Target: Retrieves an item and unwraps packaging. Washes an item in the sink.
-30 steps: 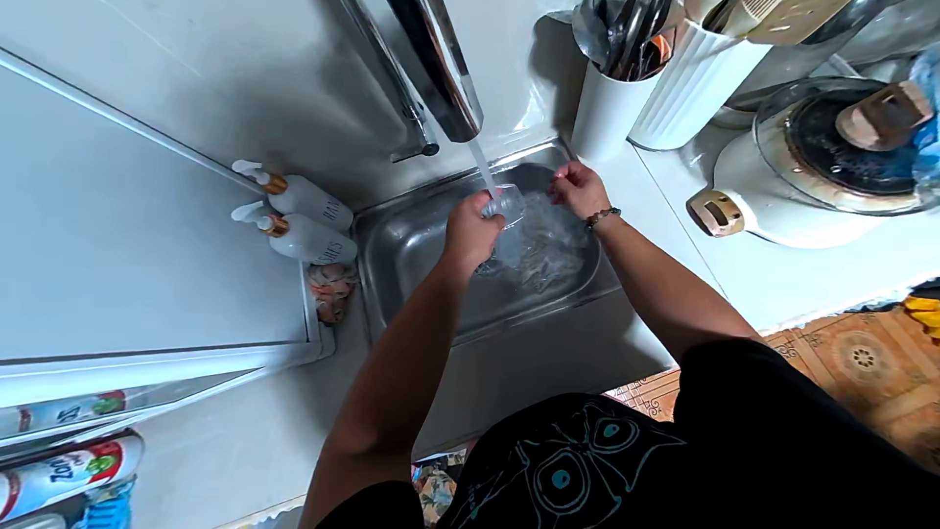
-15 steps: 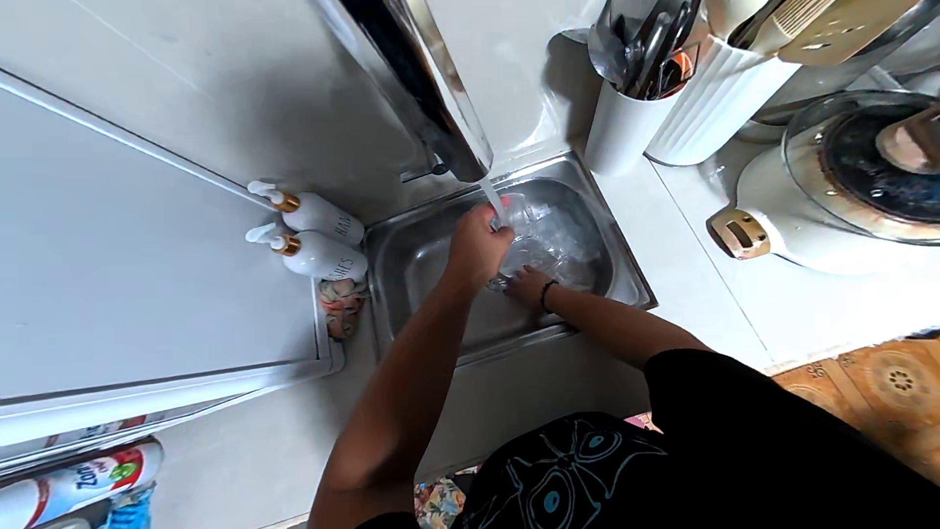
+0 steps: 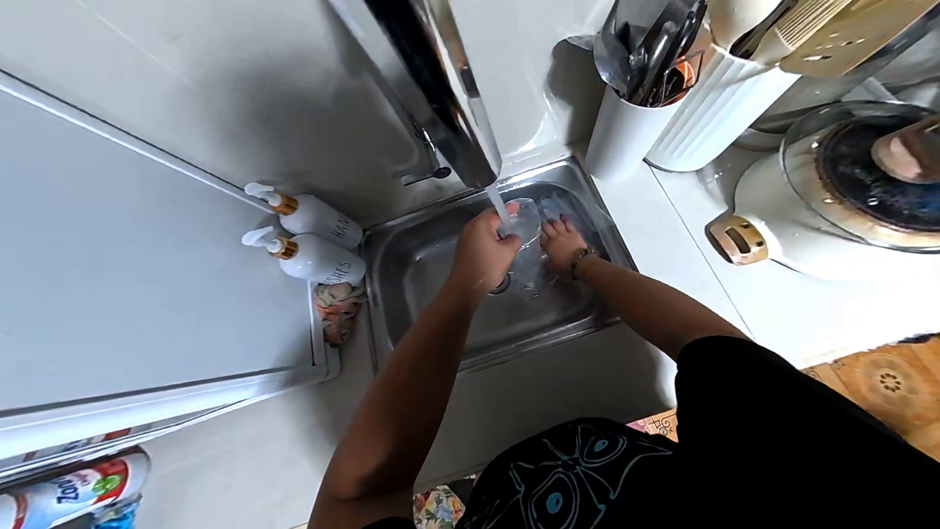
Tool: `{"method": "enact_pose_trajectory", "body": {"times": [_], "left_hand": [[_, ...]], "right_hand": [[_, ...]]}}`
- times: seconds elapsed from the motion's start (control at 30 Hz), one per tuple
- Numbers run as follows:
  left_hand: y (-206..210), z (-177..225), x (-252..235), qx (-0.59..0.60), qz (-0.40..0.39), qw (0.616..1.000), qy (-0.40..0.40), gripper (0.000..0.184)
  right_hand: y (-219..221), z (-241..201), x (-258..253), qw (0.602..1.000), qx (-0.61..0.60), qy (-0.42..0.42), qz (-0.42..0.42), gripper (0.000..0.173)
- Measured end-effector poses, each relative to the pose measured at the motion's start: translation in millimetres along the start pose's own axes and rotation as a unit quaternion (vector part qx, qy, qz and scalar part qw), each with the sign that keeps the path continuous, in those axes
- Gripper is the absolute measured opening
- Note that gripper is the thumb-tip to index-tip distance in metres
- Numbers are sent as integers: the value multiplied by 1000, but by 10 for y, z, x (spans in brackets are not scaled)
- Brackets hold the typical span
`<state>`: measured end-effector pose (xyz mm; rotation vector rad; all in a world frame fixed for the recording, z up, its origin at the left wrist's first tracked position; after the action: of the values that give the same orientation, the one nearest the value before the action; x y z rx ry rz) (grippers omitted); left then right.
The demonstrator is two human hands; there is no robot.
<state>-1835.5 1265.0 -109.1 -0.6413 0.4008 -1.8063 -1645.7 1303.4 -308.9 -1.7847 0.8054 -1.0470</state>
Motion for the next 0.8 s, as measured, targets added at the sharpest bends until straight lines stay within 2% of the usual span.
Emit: {"method": "enact_pose_trajectory", "body": {"times": [0.07, 0.13, 0.2, 0.3, 0.37, 0.5, 0.53, 0.63, 0.7, 0.73, 0.8], "left_hand": [[-3, 21, 19, 5, -2, 1000, -4, 50], [-6, 58, 32, 5, -6, 1000, -4, 49], [-2, 99, 43, -10, -16, 1000, -6, 49], [-16, 125, 4, -28, -24, 999, -10, 49], [-17, 115, -30, -40, -33, 999, -7, 49], [24, 122, -90, -47, -33, 998, 10, 49], [29, 133, -91, -50, -31, 998, 10, 49], [21, 152, -81, -59, -26, 998, 5, 51], [-11, 163, -69, -59, -22, 998, 6, 51], [-30, 169, -65, -59, -20, 998, 7, 50], [-68, 160, -59, -61, -14, 998, 18, 49]], "right_hand": [[-78, 99, -133, 997, -27, 65, 15, 91], [-111, 143, -231, 988, -55, 141, -40, 124], [14, 19, -187, 974, -103, 192, -70, 135], [365, -330, -76, 962, -131, 210, -114, 143], [479, -492, -9, 962, -137, 208, -112, 127], [513, -472, 58, 963, -172, 174, -115, 61], [566, -446, 69, 959, -182, 176, -129, 49], [684, -392, 129, 953, -156, 177, -190, 38], [658, -283, 143, 956, -117, 136, -231, 35], [628, -175, 148, 961, -112, 119, -223, 33], [444, 56, 225, 974, -143, 107, -140, 29]]}}
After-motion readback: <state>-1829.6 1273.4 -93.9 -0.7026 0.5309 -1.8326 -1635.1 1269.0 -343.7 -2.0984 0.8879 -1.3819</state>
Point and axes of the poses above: each hand's wrist, its own x-axis away from the middle knuckle, its own y-axis out of the palm, z = x × y, the point moved 2 cm from there along -x, towards the middle knuckle, and after that the axes turned 3 degrees about -y, right-handed, at the moved point
